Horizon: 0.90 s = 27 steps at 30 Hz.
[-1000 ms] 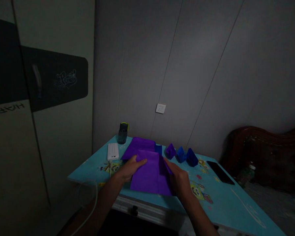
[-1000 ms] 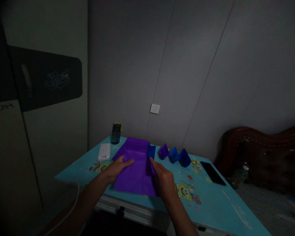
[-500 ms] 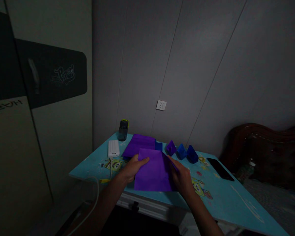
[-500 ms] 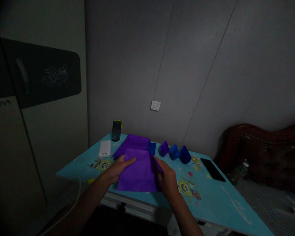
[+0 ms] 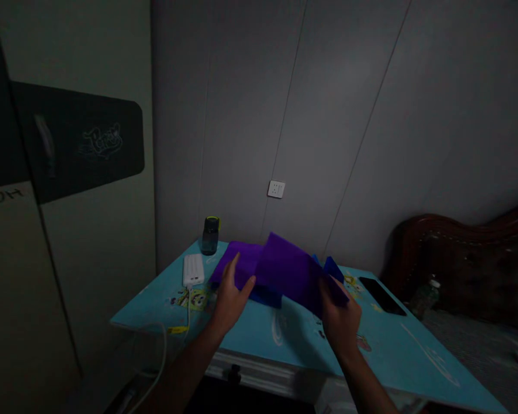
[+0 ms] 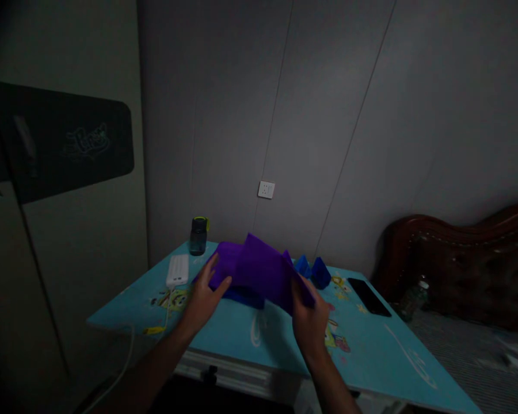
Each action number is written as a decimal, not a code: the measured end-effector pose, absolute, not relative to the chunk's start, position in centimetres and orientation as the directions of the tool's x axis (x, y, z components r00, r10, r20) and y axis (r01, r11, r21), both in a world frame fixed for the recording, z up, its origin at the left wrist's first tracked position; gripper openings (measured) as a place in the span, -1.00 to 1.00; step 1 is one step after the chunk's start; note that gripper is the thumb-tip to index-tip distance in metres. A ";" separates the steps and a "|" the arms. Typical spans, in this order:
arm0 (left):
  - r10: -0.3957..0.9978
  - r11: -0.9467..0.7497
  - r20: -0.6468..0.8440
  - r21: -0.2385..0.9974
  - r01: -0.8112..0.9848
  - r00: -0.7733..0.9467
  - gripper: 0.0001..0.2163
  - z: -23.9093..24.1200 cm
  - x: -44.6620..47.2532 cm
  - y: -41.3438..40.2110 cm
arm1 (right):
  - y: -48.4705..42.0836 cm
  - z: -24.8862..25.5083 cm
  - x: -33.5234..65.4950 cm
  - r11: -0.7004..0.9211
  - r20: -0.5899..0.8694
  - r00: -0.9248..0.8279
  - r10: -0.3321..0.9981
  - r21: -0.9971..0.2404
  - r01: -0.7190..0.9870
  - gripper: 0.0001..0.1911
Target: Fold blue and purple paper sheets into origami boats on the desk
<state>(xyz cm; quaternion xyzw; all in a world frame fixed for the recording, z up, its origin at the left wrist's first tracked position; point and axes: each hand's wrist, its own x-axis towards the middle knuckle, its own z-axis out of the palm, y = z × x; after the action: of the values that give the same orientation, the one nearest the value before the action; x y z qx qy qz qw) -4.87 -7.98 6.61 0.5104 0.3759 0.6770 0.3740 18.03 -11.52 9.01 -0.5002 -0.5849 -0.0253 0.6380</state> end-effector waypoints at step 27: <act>0.832 -0.530 0.403 0.779 0.335 0.380 -0.76 11.5 -10.9 -3.0 | -11.6 9.5 14.1 0.706 0.794 -0.365 0.486 -0.111 0.699 -0.61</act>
<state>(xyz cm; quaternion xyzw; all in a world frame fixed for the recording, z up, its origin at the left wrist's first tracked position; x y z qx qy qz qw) -10.90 -2.96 11.51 0.7732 0.3775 0.4090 0.3038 14.13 -11.64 9.53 -0.3630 -0.8167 -0.1235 0.4312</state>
